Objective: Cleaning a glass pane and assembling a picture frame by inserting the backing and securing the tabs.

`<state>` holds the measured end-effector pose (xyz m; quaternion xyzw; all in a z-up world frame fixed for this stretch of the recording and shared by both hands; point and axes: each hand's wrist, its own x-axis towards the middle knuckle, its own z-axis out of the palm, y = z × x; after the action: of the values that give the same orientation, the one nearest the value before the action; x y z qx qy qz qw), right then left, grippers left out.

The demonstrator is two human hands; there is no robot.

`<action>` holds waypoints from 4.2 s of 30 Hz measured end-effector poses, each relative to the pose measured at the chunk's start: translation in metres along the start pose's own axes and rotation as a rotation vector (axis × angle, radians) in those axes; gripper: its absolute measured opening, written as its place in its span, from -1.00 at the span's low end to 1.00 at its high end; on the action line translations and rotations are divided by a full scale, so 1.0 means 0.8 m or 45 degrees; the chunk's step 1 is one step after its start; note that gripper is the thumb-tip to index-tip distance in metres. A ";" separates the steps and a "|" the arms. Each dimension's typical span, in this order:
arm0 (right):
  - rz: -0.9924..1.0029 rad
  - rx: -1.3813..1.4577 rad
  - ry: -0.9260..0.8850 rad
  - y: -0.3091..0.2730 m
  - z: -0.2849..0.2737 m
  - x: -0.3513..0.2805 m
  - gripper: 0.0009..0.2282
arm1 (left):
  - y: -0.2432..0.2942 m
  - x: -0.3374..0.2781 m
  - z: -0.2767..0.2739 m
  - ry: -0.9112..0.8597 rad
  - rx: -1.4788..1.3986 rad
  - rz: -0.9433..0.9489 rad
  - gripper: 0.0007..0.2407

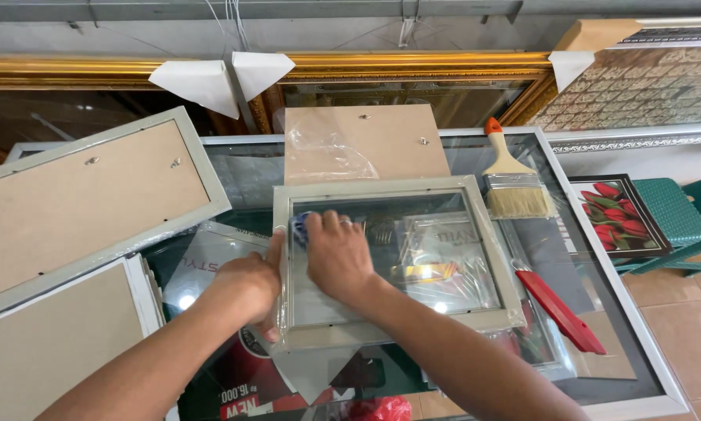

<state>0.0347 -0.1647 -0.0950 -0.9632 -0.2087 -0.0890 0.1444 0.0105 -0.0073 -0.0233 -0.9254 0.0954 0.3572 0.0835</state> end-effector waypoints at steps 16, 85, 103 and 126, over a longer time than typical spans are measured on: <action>0.001 0.019 -0.083 0.203 -0.131 -0.123 -0.58 | 0.005 -0.008 -0.006 -0.048 0.022 0.018 0.38; -0.364 0.239 -0.212 0.040 -0.072 -0.039 -0.57 | 0.002 0.002 -0.005 -0.052 -0.083 -0.046 0.40; -0.514 -0.174 -0.181 0.010 -0.054 0.044 -0.62 | -0.002 0.002 0.001 -0.035 -0.082 -0.044 0.38; -0.278 -0.139 -0.335 0.021 -0.026 0.087 -0.60 | -0.008 -0.004 0.001 -0.028 -0.097 -0.036 0.39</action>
<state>0.1017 -0.1598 -0.0635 -0.9446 -0.3239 0.0116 0.0527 0.0092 -0.0005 -0.0211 -0.9252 0.0677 0.3695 0.0542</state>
